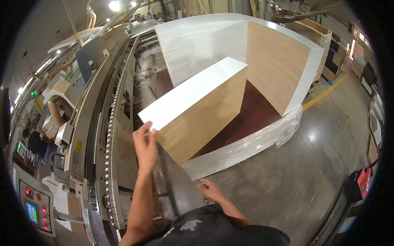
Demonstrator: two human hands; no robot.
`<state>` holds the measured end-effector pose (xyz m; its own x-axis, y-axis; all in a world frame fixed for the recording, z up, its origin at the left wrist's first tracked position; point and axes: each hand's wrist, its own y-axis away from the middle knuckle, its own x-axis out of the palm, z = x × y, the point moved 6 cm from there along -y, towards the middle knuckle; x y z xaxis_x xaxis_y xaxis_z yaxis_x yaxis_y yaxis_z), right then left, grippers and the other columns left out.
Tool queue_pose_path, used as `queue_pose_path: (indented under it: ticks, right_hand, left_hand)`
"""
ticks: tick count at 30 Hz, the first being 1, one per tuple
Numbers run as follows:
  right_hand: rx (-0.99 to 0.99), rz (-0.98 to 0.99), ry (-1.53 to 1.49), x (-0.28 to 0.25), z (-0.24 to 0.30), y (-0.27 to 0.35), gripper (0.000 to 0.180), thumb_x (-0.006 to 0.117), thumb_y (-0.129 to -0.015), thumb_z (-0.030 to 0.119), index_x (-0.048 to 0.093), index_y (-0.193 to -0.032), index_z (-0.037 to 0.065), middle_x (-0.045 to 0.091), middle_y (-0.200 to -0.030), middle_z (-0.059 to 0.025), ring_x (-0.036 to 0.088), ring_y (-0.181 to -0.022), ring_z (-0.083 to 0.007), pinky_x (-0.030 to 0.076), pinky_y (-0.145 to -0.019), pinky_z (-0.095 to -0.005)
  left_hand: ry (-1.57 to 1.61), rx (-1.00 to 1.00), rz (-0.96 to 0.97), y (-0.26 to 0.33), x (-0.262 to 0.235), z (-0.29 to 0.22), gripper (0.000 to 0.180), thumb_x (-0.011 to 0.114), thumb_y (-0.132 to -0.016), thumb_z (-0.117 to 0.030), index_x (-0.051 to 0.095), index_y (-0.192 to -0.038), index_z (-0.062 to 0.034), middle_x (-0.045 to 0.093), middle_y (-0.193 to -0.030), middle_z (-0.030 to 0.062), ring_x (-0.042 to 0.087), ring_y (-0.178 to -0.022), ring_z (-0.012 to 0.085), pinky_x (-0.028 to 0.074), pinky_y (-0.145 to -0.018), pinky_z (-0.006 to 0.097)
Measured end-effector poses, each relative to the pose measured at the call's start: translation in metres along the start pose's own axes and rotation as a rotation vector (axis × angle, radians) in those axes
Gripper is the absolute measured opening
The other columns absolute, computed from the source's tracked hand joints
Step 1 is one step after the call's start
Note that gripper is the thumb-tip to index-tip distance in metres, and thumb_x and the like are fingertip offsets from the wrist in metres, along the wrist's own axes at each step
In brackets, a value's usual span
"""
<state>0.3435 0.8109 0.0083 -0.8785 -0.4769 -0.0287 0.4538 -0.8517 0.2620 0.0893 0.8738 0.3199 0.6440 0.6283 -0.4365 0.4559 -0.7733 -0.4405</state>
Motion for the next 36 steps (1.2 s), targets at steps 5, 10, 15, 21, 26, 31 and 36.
queue_pose_path:
  ticks: [5,10,15,21,26,31,36]
  right_hand:
    - [-0.019,-0.143,-0.045,-0.079,0.026,0.008,0.048,0.072,-0.1,0.028,0.061,-0.135,-0.003,0.075,-0.109,-0.0112,0.069,-0.1,-0.0182,0.054,-0.089,-0.0326]
    - [-0.089,-0.072,-0.182,-0.084,0.059,-0.011,0.043,0.068,-0.103,0.02,0.058,-0.138,-0.003,0.075,-0.112,-0.0108,0.069,-0.102,-0.017,0.053,-0.092,-0.0315]
    - [-0.16,0.132,-0.242,-0.034,0.141,-0.017,0.046,0.064,-0.105,0.017,0.051,-0.145,-0.002,0.07,-0.127,-0.0184,0.07,-0.11,-0.0231,0.054,-0.097,-0.0351]
    - [-0.195,0.385,-0.639,0.036,0.224,-0.019,0.062,0.059,-0.104,0.009,0.03,-0.159,0.003,0.063,-0.137,-0.0258,0.068,-0.117,-0.0349,0.055,-0.098,-0.0419]
    - [-0.222,0.701,-0.811,0.134,0.257,-0.019,0.062,0.057,-0.105,0.023,0.027,-0.157,0.007,0.06,-0.139,-0.0247,0.062,-0.127,-0.0408,0.054,-0.102,-0.0516]
    - [0.061,0.833,-0.56,0.281,0.226,0.017,0.037,0.059,-0.105,0.02,0.052,-0.134,-0.001,0.065,-0.126,-0.0177,0.066,-0.113,-0.0336,0.055,-0.1,-0.0544]
    - [0.457,0.943,-0.384,0.46,0.104,0.037,0.02,0.06,-0.104,0.016,0.058,-0.117,0.001,0.064,-0.114,-0.015,0.068,-0.104,-0.0318,0.058,-0.098,-0.0523]
  left_hand:
    - [0.197,-0.219,0.058,-0.032,-0.005,0.03,0.037,0.058,-0.106,-0.019,0.06,-0.141,-0.0089,0.06,-0.098,0.0044,0.06,-0.088,0.0153,0.052,-0.079,0.032]
    - [0.309,-0.512,0.137,-0.044,-0.022,0.022,0.055,0.062,-0.102,-0.016,0.045,-0.151,0.0031,0.064,-0.092,0.0052,0.06,-0.077,0.0138,0.051,-0.065,0.03]
    - [0.384,-0.593,0.227,-0.011,-0.071,0.035,0.038,0.068,-0.099,-0.019,0.065,-0.132,0.0012,0.06,-0.083,-0.0037,0.054,-0.071,0.0074,0.045,-0.061,0.026]
    - [0.463,-0.669,-0.113,0.114,-0.239,0.061,0.031,0.069,-0.093,-0.018,0.069,-0.12,-0.0023,0.062,-0.086,-0.0035,0.055,-0.073,0.008,0.045,-0.065,0.026]
    - [0.484,-0.677,-0.502,0.276,-0.376,0.084,0.038,0.059,-0.089,-0.018,0.066,-0.121,0.001,0.068,-0.103,0.0037,0.064,-0.082,0.0113,0.057,-0.067,0.028]
    - [0.513,-0.749,-0.948,0.47,-0.434,0.1,0.04,0.06,-0.093,-0.015,0.063,-0.13,0.0002,0.072,-0.107,0.0052,0.07,-0.086,0.0143,0.062,-0.065,0.029]
    - [0.499,-0.799,-1.252,0.638,-0.438,0.141,0.043,0.063,-0.098,-0.016,0.058,-0.137,0.0009,0.07,-0.116,0.0086,0.071,-0.09,0.0162,0.061,-0.065,0.028]
